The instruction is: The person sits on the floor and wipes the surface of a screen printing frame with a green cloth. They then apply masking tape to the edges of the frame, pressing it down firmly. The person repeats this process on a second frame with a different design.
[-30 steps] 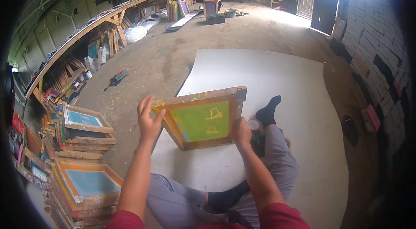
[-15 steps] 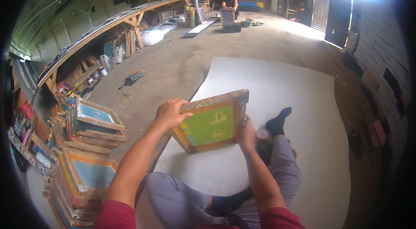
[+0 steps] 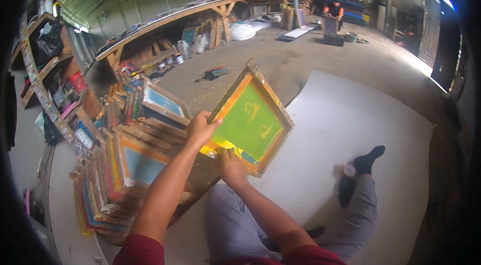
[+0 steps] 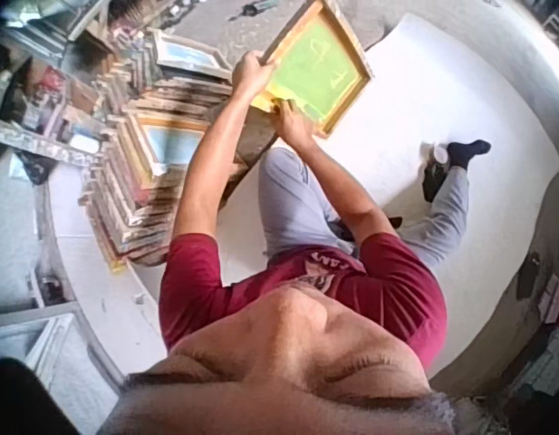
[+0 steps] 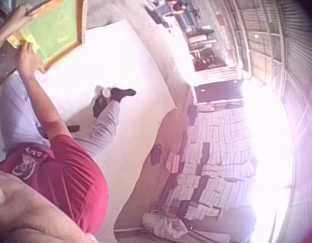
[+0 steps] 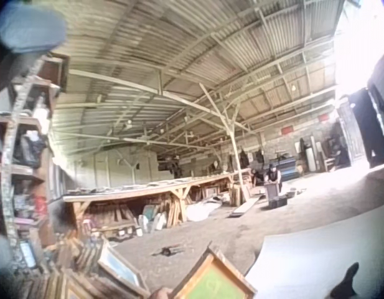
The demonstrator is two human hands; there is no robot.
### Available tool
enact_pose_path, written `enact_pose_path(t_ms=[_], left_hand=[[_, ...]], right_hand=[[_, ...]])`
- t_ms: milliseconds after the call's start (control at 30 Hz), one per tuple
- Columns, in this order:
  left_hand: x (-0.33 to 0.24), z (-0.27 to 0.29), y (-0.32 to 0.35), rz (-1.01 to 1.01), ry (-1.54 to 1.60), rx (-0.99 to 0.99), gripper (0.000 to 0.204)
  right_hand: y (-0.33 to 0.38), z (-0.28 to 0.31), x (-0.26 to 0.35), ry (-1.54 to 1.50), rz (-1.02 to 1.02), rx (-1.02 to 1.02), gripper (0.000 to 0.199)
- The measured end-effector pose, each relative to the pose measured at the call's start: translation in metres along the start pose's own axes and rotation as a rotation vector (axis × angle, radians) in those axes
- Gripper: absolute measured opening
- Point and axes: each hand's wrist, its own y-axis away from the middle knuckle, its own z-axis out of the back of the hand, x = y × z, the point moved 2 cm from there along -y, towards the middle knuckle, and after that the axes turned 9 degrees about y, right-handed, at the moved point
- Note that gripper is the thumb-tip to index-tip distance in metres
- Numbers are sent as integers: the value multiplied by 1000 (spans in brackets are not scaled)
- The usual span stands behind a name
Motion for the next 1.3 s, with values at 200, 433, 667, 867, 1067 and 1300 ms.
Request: enact_pose_path(t_ms=[200, 433, 667, 867, 1067, 1300], left_hand=[[34, 83, 5, -19, -193, -92, 50], [60, 150, 14, 11, -113, -109, 45], [114, 209, 46, 82, -212, -251, 46], [152, 237, 70, 210, -291, -251, 49], [170, 257, 90, 298, -345, -260, 54], [168, 257, 92, 467, -485, -134, 57]], right_hand=[[4, -35, 60, -68, 239, -59, 36], [-4, -49, 102, -214, 307, 46, 36], [8, -87, 145, -302, 417, 218, 32], [22, -115, 165, -316, 437, 339, 28], [24, -127, 172, -347, 510, 481, 28], [26, -143, 163, -328, 544, 540, 25]])
